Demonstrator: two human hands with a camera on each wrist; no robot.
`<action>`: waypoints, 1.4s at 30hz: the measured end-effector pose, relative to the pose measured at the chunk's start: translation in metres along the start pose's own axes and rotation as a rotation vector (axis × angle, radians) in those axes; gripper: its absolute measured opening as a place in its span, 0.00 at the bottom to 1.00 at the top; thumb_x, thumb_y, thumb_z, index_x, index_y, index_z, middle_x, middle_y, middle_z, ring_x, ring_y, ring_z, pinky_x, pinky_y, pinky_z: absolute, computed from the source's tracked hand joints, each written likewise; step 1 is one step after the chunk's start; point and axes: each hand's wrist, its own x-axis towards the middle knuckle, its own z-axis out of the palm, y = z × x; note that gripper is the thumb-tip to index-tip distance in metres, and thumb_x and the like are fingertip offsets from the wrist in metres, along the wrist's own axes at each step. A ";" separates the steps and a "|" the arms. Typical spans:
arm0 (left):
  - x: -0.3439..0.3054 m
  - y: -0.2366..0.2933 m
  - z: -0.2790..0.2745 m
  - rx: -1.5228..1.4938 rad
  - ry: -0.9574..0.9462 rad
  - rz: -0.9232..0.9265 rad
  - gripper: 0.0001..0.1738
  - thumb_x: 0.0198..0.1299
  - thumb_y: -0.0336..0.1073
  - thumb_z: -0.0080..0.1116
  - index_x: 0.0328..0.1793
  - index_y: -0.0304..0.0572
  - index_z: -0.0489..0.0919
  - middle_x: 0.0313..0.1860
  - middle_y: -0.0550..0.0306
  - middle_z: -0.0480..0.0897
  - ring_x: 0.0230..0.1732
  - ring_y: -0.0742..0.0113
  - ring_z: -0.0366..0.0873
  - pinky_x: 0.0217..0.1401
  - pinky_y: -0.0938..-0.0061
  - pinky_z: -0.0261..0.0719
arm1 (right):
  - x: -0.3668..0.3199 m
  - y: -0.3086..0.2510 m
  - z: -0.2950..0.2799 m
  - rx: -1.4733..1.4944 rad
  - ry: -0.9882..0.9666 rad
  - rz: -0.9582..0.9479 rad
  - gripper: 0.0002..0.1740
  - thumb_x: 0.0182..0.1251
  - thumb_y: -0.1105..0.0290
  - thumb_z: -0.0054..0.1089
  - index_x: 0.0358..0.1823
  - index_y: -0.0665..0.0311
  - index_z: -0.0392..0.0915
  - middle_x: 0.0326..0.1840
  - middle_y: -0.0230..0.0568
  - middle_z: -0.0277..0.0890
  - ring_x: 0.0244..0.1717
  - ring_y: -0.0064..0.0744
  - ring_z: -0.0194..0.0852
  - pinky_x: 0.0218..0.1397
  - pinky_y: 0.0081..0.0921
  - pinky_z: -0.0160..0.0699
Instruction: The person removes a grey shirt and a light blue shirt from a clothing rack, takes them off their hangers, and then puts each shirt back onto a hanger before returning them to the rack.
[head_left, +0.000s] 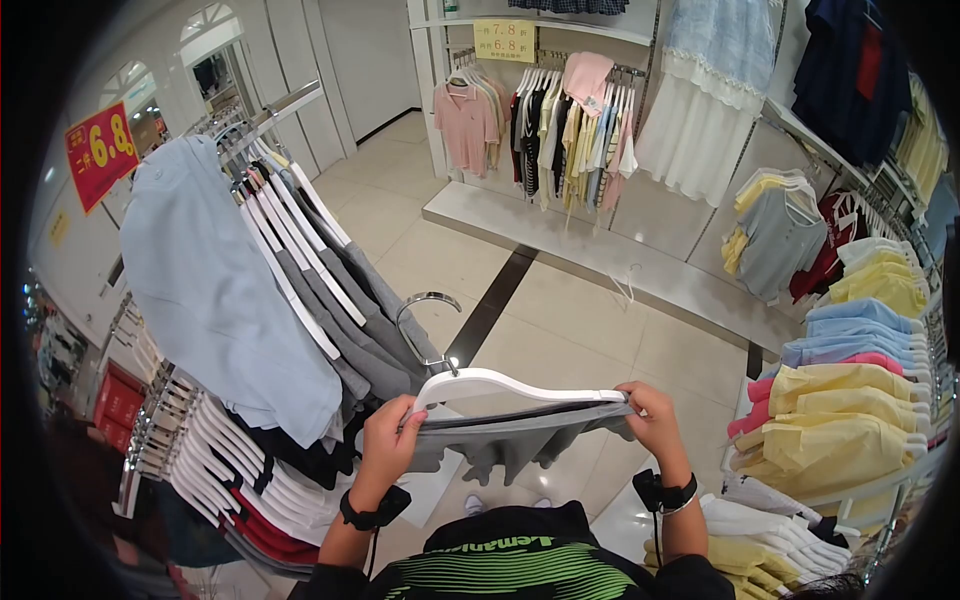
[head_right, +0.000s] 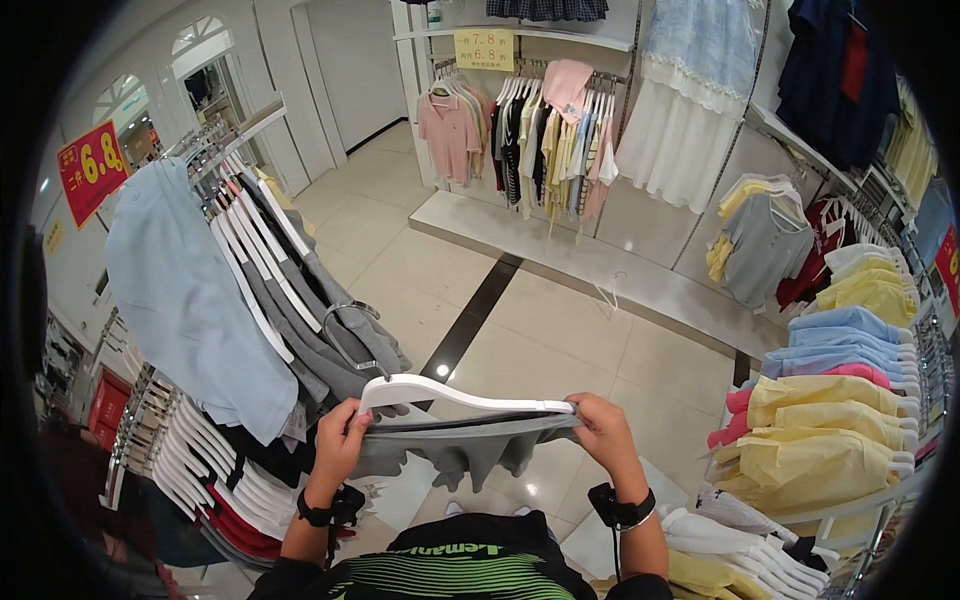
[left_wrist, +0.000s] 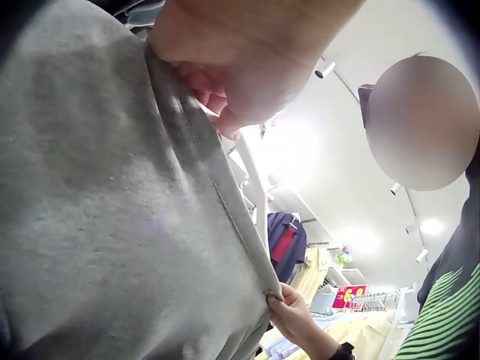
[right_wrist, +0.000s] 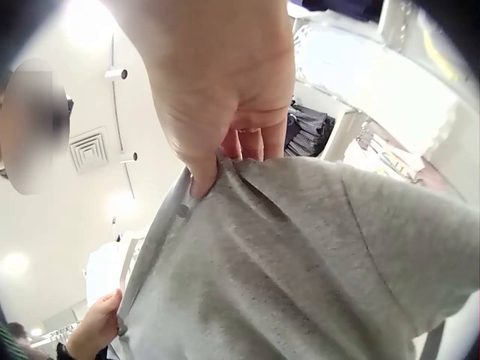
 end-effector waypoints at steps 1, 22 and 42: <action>-0.001 0.001 0.001 0.016 0.047 -0.019 0.06 0.54 0.31 0.54 0.32 0.35 0.75 0.23 0.48 0.75 0.24 0.52 0.73 0.27 0.69 0.68 | -0.001 -0.001 0.002 -0.002 0.001 -0.002 0.13 0.40 0.85 0.52 0.19 0.66 0.56 0.33 0.42 0.75 0.25 0.32 0.66 0.27 0.21 0.66; -0.001 0.013 0.049 -0.706 0.202 -0.085 0.10 0.67 0.37 0.41 0.44 0.38 0.66 0.27 0.66 0.65 0.27 0.81 0.58 0.29 0.85 0.57 | -0.015 -0.048 0.091 0.511 -0.277 0.277 0.18 0.63 0.75 0.51 0.55 0.61 0.68 0.11 0.21 0.56 0.16 0.11 0.48 0.20 0.14 0.48; -0.028 0.049 0.115 -0.362 -0.206 0.089 0.21 0.54 0.20 0.42 0.56 0.34 0.65 0.43 0.45 0.65 0.45 0.50 0.67 0.49 0.64 0.67 | 0.015 -0.062 0.095 0.374 0.165 0.373 0.16 0.60 0.64 0.57 0.21 0.69 0.77 0.14 0.32 0.72 0.16 0.16 0.66 0.18 0.18 0.61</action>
